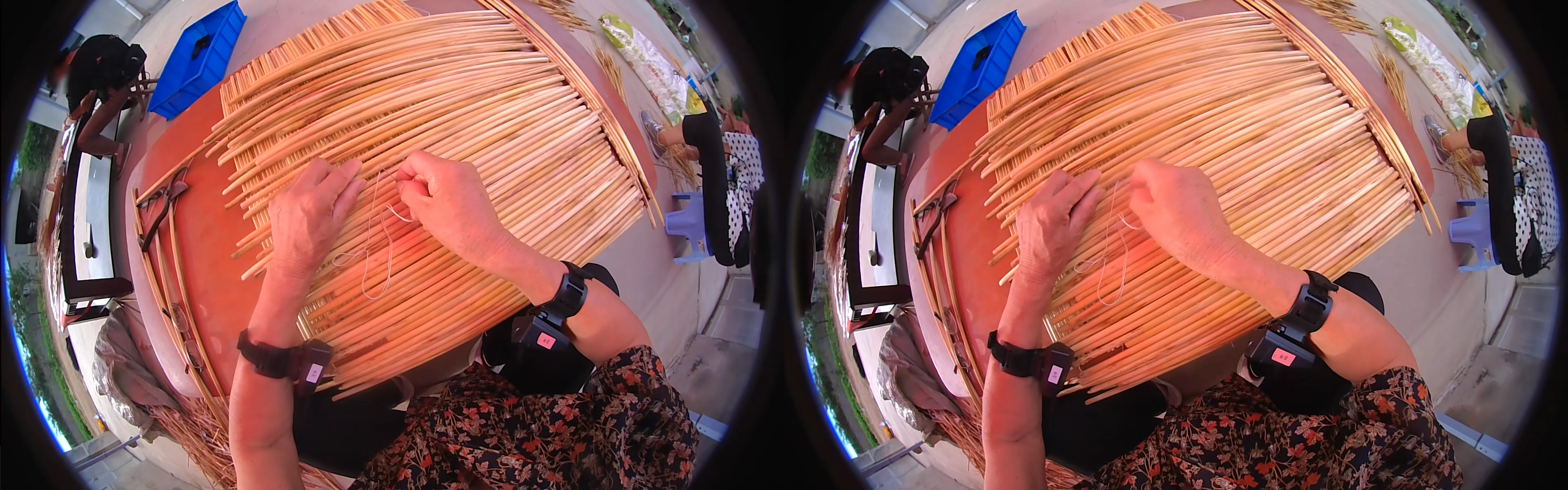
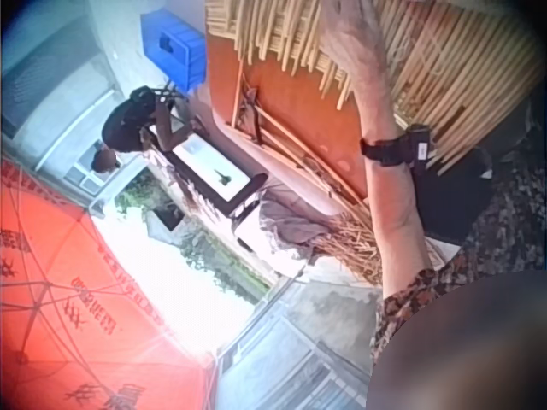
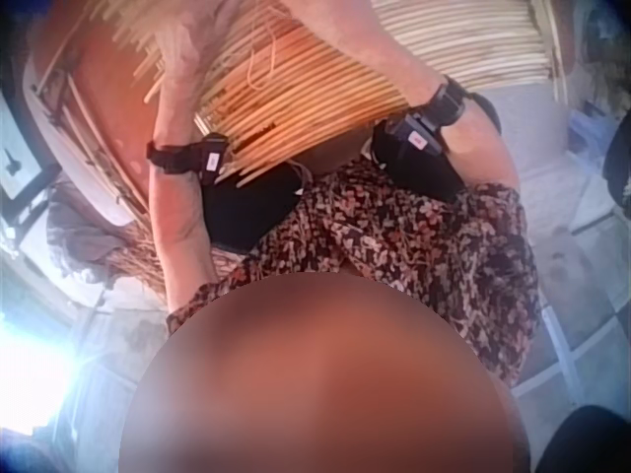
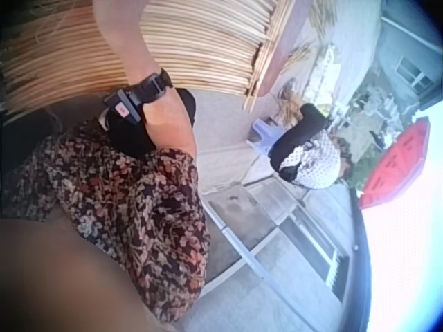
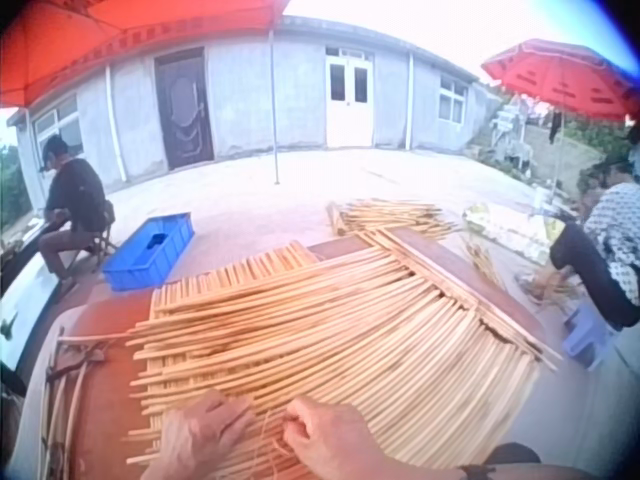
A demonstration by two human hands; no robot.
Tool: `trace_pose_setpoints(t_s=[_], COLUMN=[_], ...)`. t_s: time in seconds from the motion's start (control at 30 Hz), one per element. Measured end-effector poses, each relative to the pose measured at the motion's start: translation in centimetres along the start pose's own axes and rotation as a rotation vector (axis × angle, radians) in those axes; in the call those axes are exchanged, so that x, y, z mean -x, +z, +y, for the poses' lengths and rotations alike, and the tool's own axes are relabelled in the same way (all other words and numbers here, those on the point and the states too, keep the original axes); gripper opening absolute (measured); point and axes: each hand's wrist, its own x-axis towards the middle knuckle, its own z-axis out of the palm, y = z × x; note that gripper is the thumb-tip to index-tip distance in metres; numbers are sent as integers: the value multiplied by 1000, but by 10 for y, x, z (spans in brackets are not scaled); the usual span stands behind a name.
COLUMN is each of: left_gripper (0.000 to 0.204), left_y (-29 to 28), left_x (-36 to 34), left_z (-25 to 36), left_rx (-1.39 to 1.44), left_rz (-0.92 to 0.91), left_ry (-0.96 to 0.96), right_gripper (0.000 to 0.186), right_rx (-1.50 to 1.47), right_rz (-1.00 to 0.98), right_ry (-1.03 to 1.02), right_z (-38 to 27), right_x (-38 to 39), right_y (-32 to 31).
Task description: The person weaves a mat by hand, passing a white string over and under a row of long bamboo sticks laid across a table and securing it with knots.
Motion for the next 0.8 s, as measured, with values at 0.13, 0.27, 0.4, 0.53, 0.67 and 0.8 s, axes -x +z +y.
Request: trace_pose_setpoints(t_s=[0.13,0.27,0.4,0.53,0.67,0.8], left_gripper=[24,23,23,24,23,23], left_y=[-1,-4,-5,-2,-1,-4], left_x=[0,0,0,0,0,0], left_z=[1,3,3,1,0,2], left_rx=[4,40,59,49,61,64], left_rz=[-11,-52,-69,-26,-27,-36], left_ry=[-14,-65,-85,-42,-48,-55], right_gripper=[11,11,10,11,10,10], right_rx=[119,120,163,197,201,206], right_rz=[17,-16,-18,-36,-29,-31], right_ry=[-79,-43,-62,-57,-53,-47], right_z=[1,-1,-1,0,0,-1], right_x=[0,1,0,0,1,1], right_y=[1,0,-1,0,1,1])
